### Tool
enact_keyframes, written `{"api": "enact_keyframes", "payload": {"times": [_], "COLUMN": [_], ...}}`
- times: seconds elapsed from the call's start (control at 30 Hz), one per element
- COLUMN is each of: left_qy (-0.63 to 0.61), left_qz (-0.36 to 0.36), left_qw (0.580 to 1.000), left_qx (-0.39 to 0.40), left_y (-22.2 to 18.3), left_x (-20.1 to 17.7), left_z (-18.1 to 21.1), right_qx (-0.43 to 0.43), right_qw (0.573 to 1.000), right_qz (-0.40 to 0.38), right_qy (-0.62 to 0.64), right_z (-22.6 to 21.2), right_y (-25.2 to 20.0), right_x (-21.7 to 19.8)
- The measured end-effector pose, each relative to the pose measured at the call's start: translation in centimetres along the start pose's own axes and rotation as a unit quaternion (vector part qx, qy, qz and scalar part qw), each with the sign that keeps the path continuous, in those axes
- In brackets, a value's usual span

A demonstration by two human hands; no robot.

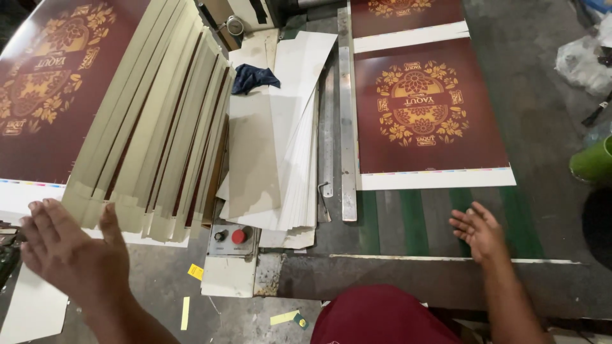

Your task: The person repeatedly picks up large printed sheets from a stack on the left and places them onto a stack on the right. The person handles the sheets by hand, moving them one at a time in a continuous loop.

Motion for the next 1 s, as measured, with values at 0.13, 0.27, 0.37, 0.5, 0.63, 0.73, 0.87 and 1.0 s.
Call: {"api": "enact_keyframes", "payload": {"times": [0.13, 0.27, 0.37, 0.5, 0.63, 0.73, 0.87, 1.0], "left_qy": [0.127, 0.140, 0.209, 0.211, 0.265, 0.249, -0.150, -0.351], "left_qz": [0.050, 0.064, 0.084, 0.044, -0.011, -0.082, -0.078, -0.101], "left_qw": [0.987, 0.982, 0.963, 0.965, 0.957, 0.960, 0.968, 0.916], "left_qx": [0.090, 0.108, 0.146, 0.149, 0.114, 0.102, 0.183, 0.164], "left_y": [-1.8, -0.6, 0.7, 1.3, 2.3, 1.4, -0.5, -3.6], "left_x": [2.0, 0.9, -0.3, -0.6, -3.4, -4.2, -5.0, -2.9], "left_z": [-5.4, -5.1, -3.9, -4.4, 2.3, 7.8, 16.9, 24.1], "right_qx": [0.023, 0.041, 0.046, 0.038, 0.057, 0.040, -0.025, -0.094], "right_qw": [1.000, 0.998, 0.997, 0.995, 0.991, 0.986, 0.964, 0.918], "right_qz": [-0.019, -0.025, -0.039, -0.067, -0.077, -0.126, -0.219, -0.339], "right_qy": [-0.008, -0.033, -0.042, -0.063, -0.088, -0.105, -0.152, -0.185], "right_z": [1.4, 2.0, 2.1, 1.6, 0.9, 0.9, -1.7, -5.5], "right_y": [-1.3, -2.3, -2.9, -3.9, -5.4, -6.3, -9.2, -14.1], "right_x": [0.6, 2.0, 3.0, 5.0, 7.8, 10.3, 16.0, 21.0]}}
Point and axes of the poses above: each hand's wrist, its own y-axis towards the middle knuckle, its own x-axis out of the palm, z = x × y, the point moved 3 cm from there along y, towards the middle knuckle, and after that the axes turned 4 degrees about -y, right-handed, at the moved point
